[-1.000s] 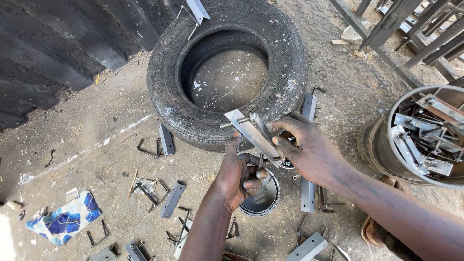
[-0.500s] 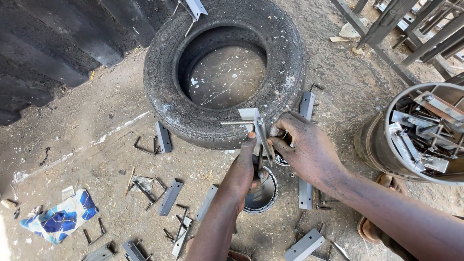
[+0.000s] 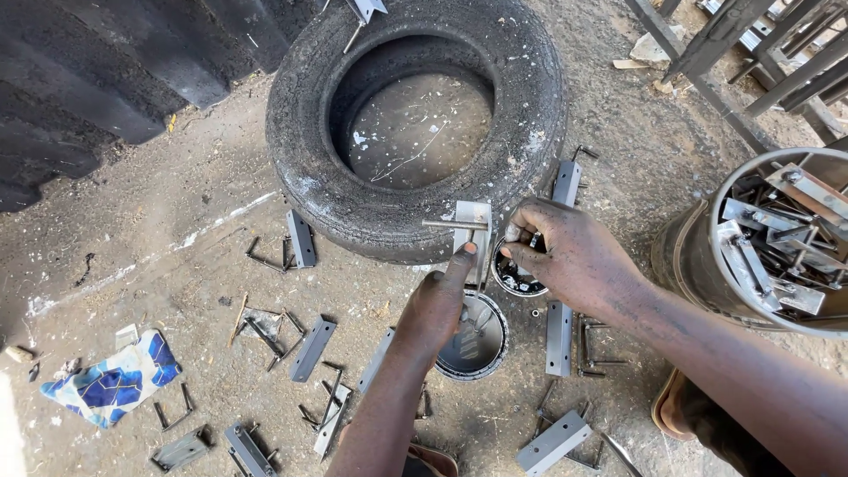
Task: Painting small metal brackets with black paint and inserting pins into them
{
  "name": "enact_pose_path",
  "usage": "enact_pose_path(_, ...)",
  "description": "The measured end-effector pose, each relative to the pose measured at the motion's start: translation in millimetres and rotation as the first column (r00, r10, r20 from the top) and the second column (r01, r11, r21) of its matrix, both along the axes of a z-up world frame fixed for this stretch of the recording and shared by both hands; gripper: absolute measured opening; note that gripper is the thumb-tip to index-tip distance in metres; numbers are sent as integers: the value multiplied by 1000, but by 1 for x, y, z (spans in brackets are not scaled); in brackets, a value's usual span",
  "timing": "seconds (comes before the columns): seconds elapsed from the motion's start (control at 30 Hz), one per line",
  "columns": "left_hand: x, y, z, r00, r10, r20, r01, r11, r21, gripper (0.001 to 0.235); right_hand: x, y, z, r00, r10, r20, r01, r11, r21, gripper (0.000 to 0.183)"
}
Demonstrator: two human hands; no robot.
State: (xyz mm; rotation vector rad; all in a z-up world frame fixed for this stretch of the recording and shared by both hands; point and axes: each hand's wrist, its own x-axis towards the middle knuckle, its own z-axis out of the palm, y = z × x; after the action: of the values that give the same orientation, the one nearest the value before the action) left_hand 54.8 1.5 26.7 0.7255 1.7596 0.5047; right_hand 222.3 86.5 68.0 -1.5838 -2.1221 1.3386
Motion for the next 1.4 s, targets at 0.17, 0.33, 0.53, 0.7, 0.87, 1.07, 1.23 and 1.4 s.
enact_pose_path(0.17,-4,5,5,981,-163,-107,156,985,-69,93,6,1,28,997,-33,63,38,997,-68,13)
enact_pose_path(0.33,-4,-1,31,897,-435,-78,417,892,-173,86,31,20,21,996,27,88,-12,984,-176,22)
enact_pose_path(0.53,5,-9,53,747,-664,-14,638,723,-264,103,26,20,32,981,157,116,-115,946,-303,31)
enact_pose_path(0.7,8,-23,25,624,-771,-128,719,630,-292,111,18,8,11,842,519,149,-416,799,-434,40)
enact_pose_path(0.87,13,-27,1,468,-814,-342,777,564,-279,104,15,7,-5,794,601,89,-518,747,-417,37)
enact_pose_path(1.07,28,-37,-2,361,-854,-374,797,491,-351,83,2,-12,-43,745,657,117,-589,730,-347,38)
enact_pose_path(1.23,32,-40,-1,313,-902,-297,779,423,-463,85,3,-17,-84,636,763,111,-727,642,-245,38)
enact_pose_path(1.4,25,-40,-1,277,-875,-397,857,412,-309,83,5,-24,-71,551,833,58,-782,539,-313,51)
